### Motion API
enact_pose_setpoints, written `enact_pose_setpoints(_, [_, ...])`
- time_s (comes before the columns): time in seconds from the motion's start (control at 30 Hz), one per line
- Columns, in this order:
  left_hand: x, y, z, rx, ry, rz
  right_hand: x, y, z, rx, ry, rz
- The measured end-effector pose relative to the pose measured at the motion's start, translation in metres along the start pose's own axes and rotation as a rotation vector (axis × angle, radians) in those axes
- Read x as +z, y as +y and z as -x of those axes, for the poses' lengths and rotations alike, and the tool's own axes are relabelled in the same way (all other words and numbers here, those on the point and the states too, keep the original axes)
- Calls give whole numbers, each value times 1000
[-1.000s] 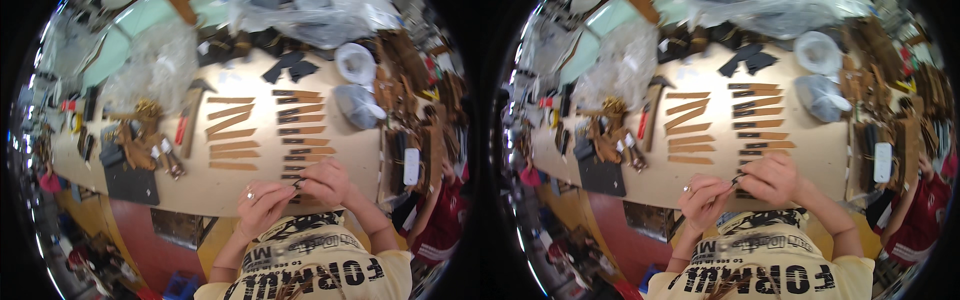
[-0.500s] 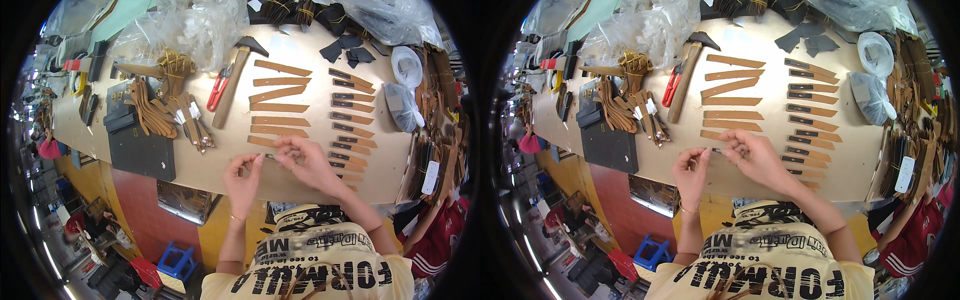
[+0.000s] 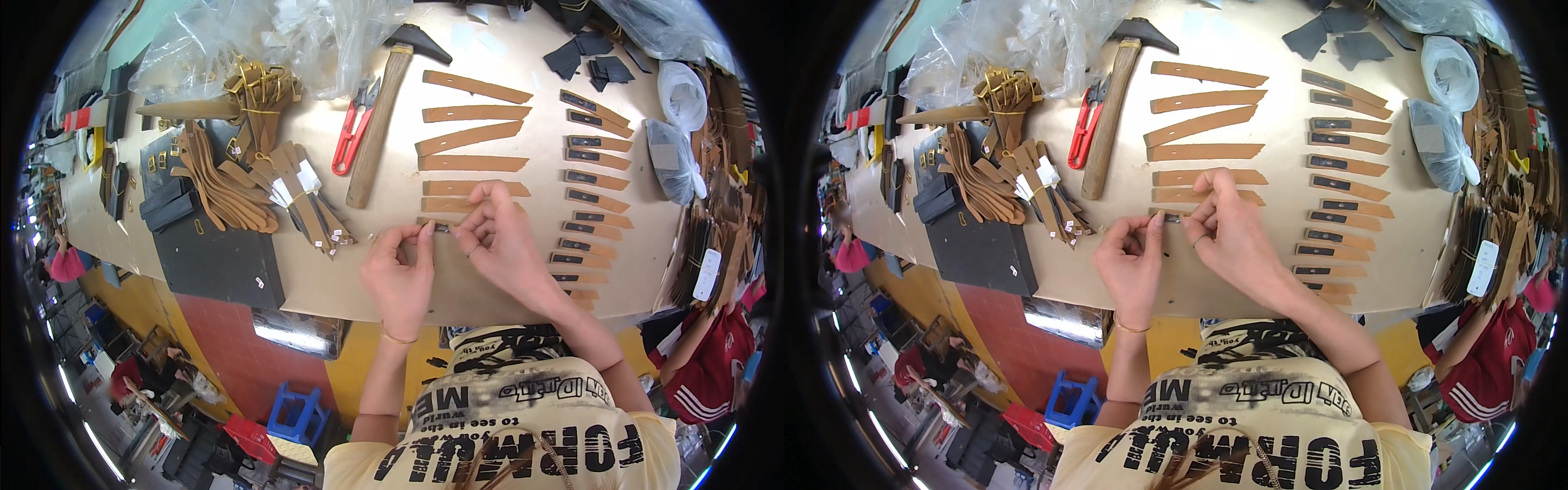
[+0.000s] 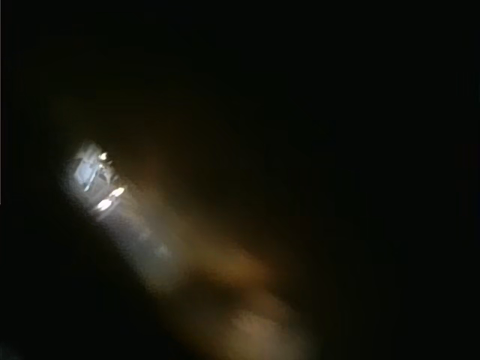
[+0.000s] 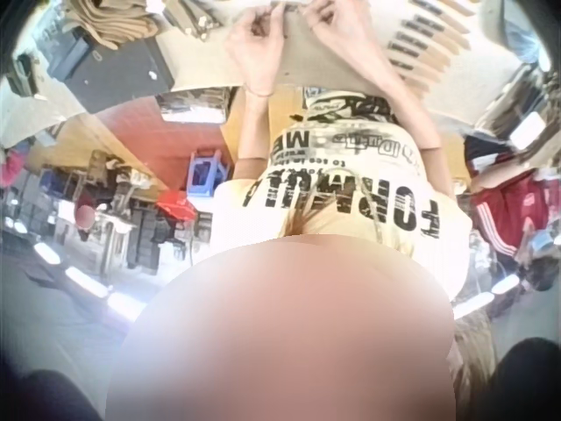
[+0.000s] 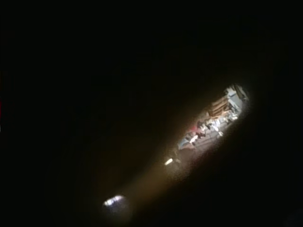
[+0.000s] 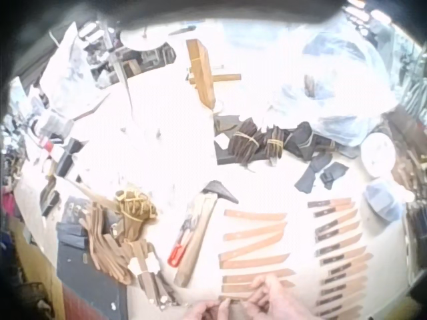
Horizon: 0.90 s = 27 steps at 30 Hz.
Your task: The person assembles small leather components by placing dark rectangular pieces onto light brown leather strips laid out on a table. They repeatedly pick up pieces, align them, and press them into place, occasionally reaching into a plastic bag to retrieve additional parts.
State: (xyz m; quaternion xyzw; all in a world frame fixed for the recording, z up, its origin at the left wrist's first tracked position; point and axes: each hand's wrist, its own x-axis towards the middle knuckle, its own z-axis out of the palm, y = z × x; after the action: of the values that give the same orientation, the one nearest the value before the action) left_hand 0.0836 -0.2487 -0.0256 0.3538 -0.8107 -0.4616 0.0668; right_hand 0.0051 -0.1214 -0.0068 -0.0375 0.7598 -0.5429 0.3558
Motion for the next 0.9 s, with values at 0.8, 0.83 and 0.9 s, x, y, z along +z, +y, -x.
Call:
enact_pose_setpoints(0.8, [1, 3, 1, -4, -3, -143, 4, -5, -2, 51, 43, 85])
enact_pose_setpoints(0.83, [1, 2, 1, 11, 5, -148, 4, -5, -2, 49, 44, 79])
enact_pose_setpoints(0.9, [2, -1, 3, -2, 37, -143, 5, -5, -3, 60, 43, 77])
